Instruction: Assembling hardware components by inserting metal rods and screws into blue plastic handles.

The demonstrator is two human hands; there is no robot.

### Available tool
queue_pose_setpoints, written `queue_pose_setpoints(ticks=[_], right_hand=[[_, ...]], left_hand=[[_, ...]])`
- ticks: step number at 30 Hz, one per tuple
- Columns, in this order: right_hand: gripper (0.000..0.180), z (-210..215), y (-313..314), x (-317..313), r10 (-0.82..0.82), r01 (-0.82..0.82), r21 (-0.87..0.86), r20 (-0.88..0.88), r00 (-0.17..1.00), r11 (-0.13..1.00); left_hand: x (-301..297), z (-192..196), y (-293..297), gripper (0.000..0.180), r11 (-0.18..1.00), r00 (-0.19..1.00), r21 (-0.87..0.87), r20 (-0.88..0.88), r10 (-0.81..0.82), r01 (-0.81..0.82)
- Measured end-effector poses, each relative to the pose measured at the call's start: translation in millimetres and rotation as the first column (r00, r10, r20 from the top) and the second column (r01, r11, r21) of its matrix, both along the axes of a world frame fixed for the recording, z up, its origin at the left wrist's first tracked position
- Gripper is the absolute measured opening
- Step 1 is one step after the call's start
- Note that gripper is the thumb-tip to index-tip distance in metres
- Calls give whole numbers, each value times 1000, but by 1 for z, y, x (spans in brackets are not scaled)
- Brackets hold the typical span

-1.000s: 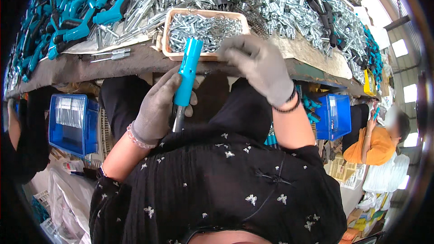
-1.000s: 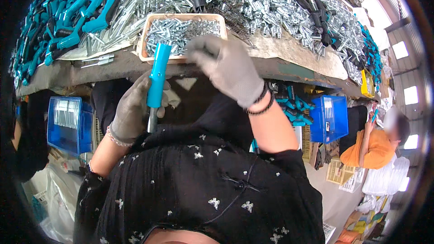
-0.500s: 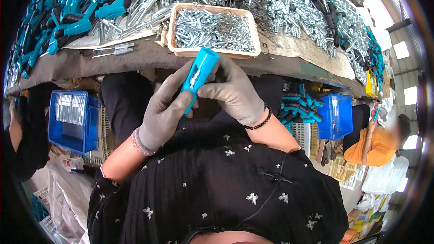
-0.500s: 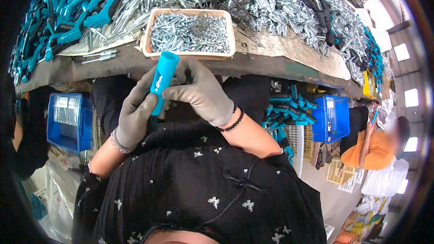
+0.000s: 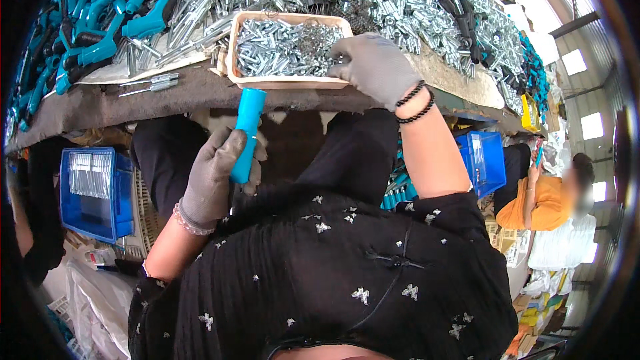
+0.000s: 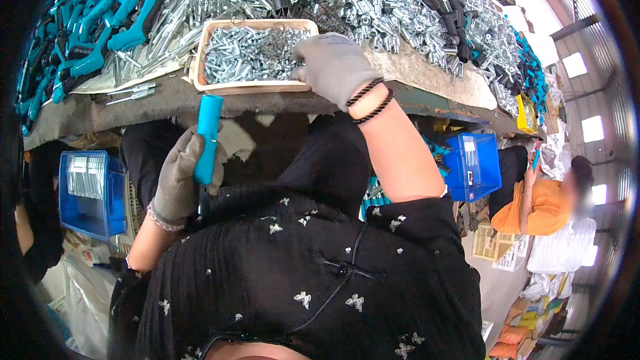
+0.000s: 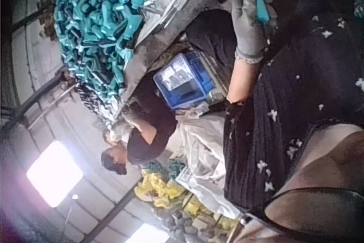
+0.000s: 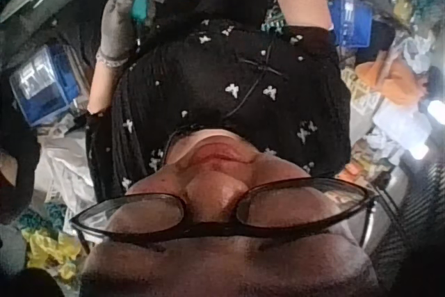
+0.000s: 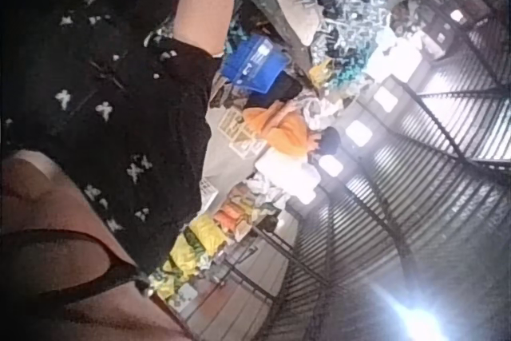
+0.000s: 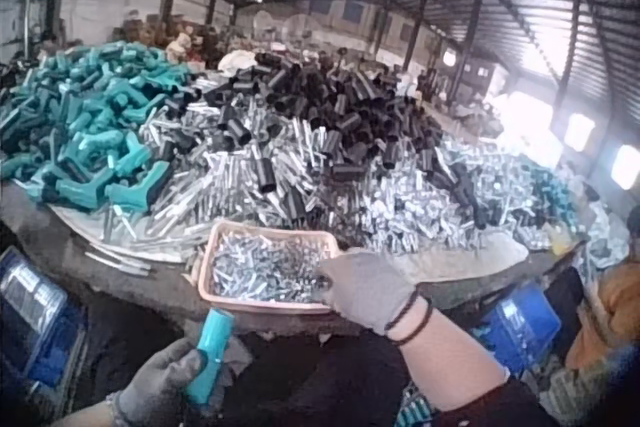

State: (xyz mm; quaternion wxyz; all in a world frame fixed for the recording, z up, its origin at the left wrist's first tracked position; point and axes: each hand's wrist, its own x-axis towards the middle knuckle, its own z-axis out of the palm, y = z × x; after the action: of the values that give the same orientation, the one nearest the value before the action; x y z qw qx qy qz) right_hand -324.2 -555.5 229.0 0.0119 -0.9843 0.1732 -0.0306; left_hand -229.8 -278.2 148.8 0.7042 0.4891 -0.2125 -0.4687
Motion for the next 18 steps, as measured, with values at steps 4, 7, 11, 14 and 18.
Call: queue_pose_setpoints(ticks=[4,7,11,14,18], right_hand=[[26,-10,4,12,-26,21,123,37,999,992],[22,-14,5,10,-6,-32,223,167,986,974],[19,-20,10,5,34,-85,142,327,944,986],[17,-19,47,4,134,-270,199,516,846,942],[13,-31,100,-8,199,-528,515,562,803,675]], left_hand=[[0,2,1,51,1000,1000,26,-16,12,-12],[8,3,6,46,1000,1000,25,-21,8,-8],[14,-3,11,55,999,1000,-46,3,8,-8],[7,-9,7,59,987,974,-132,-215,66,-96],[12,-16,6,57,937,800,-327,-526,-288,123]])
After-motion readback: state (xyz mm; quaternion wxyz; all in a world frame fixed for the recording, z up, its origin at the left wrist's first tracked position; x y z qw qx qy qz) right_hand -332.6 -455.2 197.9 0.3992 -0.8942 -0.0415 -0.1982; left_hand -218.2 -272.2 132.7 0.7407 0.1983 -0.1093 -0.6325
